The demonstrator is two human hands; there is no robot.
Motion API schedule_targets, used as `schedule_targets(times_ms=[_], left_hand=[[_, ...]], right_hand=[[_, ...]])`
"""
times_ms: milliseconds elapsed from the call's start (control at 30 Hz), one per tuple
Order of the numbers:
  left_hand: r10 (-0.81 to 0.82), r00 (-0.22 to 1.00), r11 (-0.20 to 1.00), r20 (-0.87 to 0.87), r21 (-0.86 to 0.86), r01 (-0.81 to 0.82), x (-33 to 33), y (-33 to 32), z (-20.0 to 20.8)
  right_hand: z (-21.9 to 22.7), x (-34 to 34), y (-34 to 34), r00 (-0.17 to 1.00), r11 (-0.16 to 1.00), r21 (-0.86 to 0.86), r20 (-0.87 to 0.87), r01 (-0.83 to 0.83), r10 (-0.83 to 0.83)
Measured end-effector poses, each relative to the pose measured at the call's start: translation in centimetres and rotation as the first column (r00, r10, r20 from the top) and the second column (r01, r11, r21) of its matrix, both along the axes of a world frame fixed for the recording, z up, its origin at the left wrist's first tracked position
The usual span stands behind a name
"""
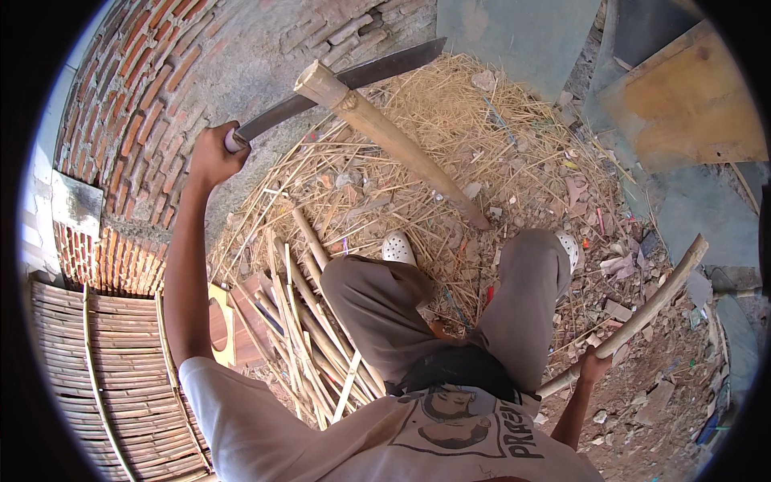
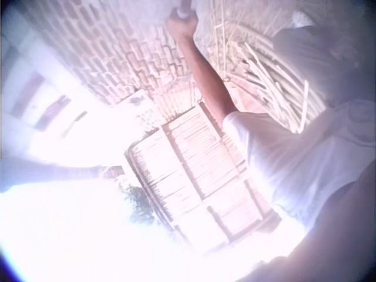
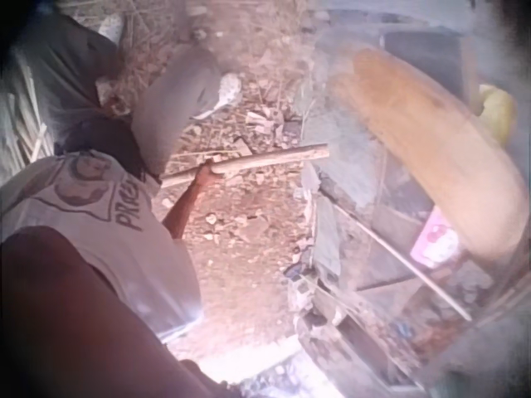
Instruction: The person sits on the ground and uses a machete to split long bamboo poles into smaller strips. They repeatedly strike the bamboo with a wooden mallet to drive the blade through the material, then separate the resulting pieces and set them aside.
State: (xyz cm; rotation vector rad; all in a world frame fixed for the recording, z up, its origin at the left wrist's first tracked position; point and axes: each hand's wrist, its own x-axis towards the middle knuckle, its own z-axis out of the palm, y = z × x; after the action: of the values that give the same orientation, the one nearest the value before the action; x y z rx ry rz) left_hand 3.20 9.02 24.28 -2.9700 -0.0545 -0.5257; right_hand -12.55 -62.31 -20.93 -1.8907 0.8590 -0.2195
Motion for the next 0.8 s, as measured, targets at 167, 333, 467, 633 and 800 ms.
schedule_targets(times_ms=[167,333,467,633,800], left_hand=[[-0.072,0.997,0.997,0.023,0.021,0.071,-0.1,-1.7,0.2],[-0.141,0.989,0.99,0.04,0.034,0.14,0.4,-2.6,0.5],[-0.131,0.991,0.991,0.034,0.02,0.13,0.4,-3.7,0.9],[0.024,1.0,0.998,-0.02,0.062,-0.023,0.6,-6.9,2.1],[0.152,0.988,0.985,-0.016,0.084,-0.15,2.0,-12.9,3.4]], right_hand=[[-9.9,-4.0,-6.4,0.999,0.989,-0.149,0.032,0.02,-0.016],[-7.9,-3.7,-5.4,0.998,0.966,-0.248,-0.014,-0.068,0.067],[0.1,1.6,-3.2,0.995,0.966,-0.255,0.07,-0.045,0.064],[6.1,5.9,-4.6,0.924,0.995,-0.088,0.381,0.051,-0.013],[9.7,8.4,-4.5,0.815,0.999,-0.047,0.579,0.029,0.004]])
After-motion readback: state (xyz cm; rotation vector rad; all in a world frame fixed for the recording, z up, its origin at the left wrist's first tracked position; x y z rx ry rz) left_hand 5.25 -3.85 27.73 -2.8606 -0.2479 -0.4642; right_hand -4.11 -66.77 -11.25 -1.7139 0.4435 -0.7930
